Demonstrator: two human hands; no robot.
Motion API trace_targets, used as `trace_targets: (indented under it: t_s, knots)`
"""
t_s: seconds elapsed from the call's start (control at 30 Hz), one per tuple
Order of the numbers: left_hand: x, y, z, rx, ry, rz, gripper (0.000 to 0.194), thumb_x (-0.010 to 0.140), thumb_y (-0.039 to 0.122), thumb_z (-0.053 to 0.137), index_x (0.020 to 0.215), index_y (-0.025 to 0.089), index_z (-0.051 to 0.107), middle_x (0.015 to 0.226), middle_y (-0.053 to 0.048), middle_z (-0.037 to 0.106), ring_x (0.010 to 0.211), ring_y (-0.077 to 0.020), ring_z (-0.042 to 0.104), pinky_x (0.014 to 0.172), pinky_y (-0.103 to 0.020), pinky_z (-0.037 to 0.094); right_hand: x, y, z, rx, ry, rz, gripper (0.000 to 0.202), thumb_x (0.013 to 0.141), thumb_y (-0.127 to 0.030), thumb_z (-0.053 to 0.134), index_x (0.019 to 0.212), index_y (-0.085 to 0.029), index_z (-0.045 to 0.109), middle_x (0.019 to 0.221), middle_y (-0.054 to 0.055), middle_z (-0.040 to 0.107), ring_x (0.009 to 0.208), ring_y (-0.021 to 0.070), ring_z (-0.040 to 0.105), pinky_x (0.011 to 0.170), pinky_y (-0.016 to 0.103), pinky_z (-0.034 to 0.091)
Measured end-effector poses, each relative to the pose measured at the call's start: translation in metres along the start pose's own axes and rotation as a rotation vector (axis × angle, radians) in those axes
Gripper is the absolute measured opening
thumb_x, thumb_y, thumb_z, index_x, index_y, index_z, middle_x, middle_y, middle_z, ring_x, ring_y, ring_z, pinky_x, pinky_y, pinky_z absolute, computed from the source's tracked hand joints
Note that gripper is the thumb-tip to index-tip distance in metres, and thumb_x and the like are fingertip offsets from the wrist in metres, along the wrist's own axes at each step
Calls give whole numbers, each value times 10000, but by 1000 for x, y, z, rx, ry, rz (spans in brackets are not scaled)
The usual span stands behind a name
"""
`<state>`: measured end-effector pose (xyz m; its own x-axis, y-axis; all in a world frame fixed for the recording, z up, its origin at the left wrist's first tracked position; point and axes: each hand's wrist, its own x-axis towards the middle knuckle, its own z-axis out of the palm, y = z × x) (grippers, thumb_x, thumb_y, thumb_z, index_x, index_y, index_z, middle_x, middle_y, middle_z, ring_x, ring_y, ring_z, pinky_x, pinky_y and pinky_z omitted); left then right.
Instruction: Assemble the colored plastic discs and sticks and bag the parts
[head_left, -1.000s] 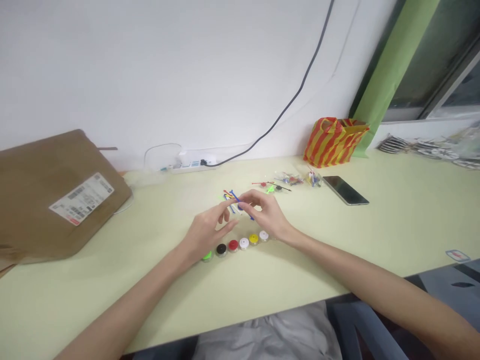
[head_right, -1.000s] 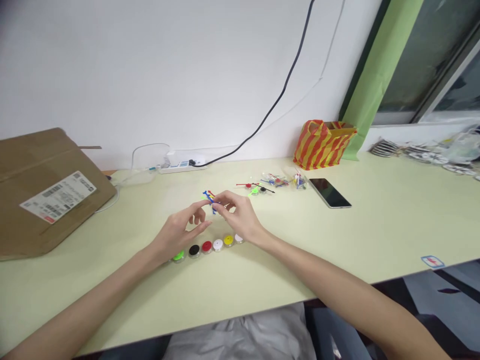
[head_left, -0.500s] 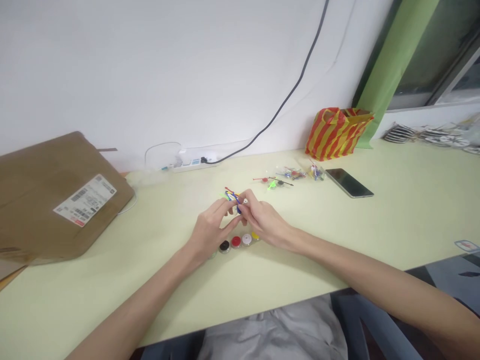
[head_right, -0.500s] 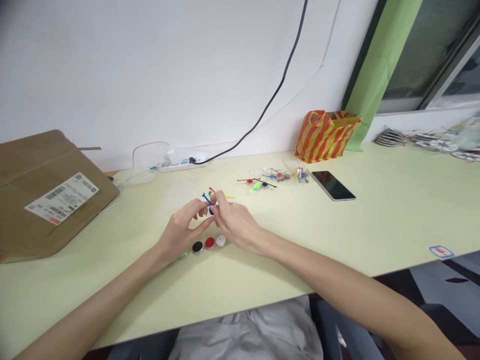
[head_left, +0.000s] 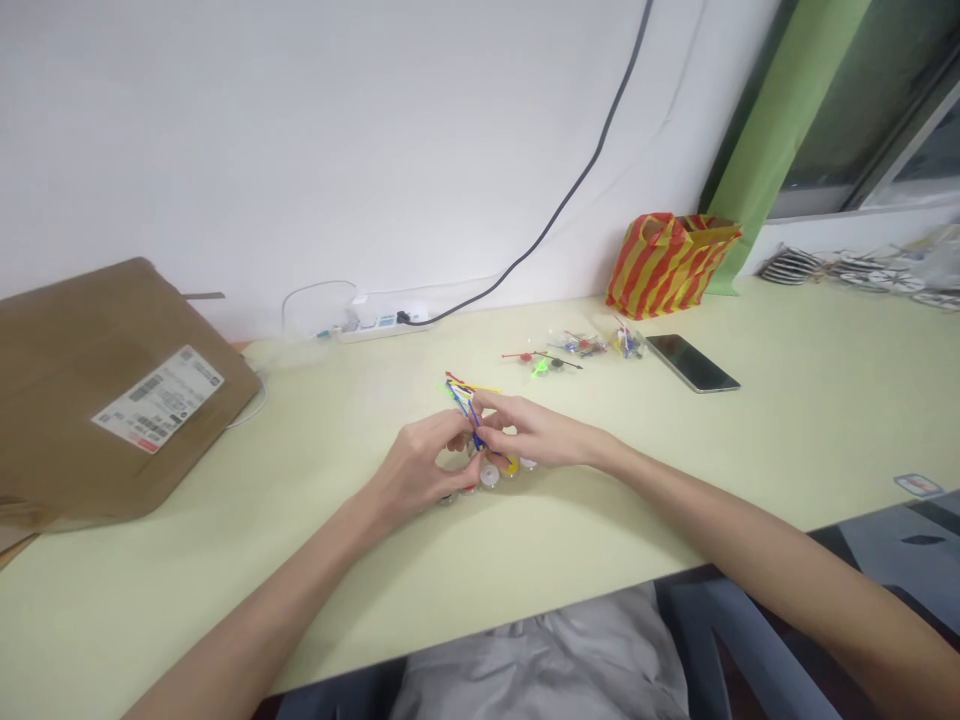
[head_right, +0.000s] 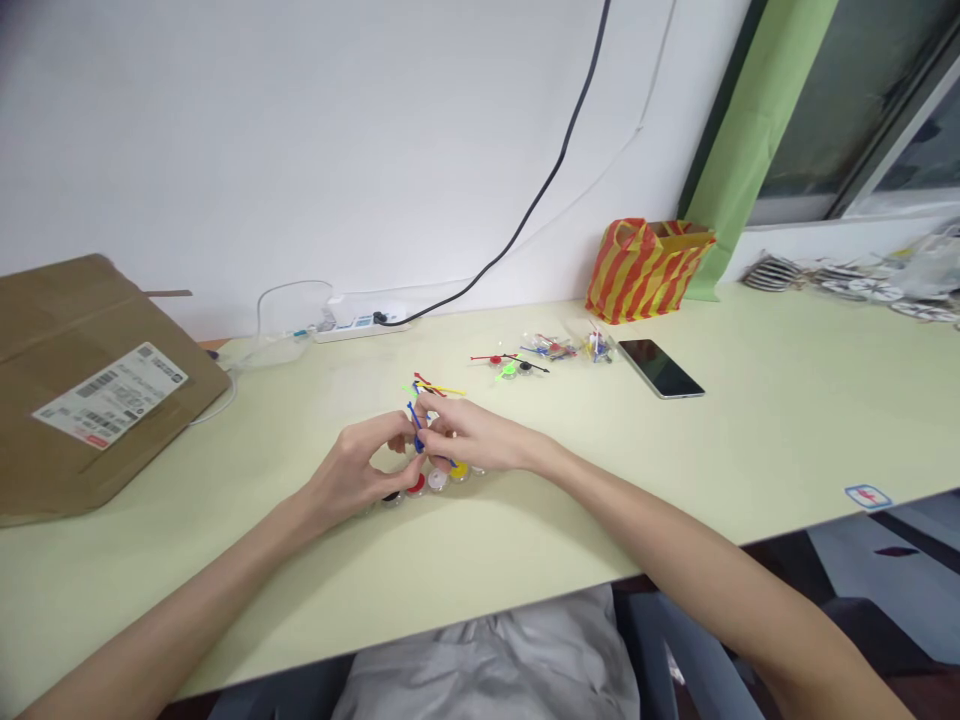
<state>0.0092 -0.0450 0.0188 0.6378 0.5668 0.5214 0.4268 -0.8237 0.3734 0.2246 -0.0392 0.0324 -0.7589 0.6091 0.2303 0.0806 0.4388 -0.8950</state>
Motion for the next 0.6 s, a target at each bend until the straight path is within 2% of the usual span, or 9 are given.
trace_targets:
  t_s: [0.2, 0.27, 0.47, 0.6]
  knots:
    - [0, -1, -2, 2, -23, 13, 62, 812, 147, 578, 855, 190, 585, 715, 30, 541, 654, -108, 474, 626, -229, 411, 1, 2, 1, 60, -12, -18, 88, 984, -287, 496, 1016, -211, 467, 1004, 36, 624, 710, 120, 592, 589, 232, 462]
    - [1, -2, -2, -1, -36, 22, 52, 815, 155, 576, 852, 188, 591, 704, 30, 535, 644, -107, 475, 616, -227, 410, 0, 0, 1, 56, -13, -18, 68, 970, -265, 500, 1011, -214, 483, 1016, 33, 624, 693, 115, 584, 582, 233, 456]
    - [2, 1, -4, 13, -11, 84, 68, 820, 162, 578, 868, 185, 620, 686, 31, 542, 616, -102, 478, 594, -222, 404, 1, -1, 1, 136, -34, 38, 100, 930, -292, 552, 967, -222, 491, 725, -39, 569, 576, 108, 503, 550, 230, 426]
    - [-1, -4, -7, 35, -42, 74, 52, 807, 161, 588, 846, 184, 613, 691, 27, 543, 622, -104, 485, 602, -224, 411, -1, 4, -11, 304, 28, -3, 143, 948, -337, 532, 908, -240, 435, 539, -110, 403, 474, 87, 334, 564, 244, 428]
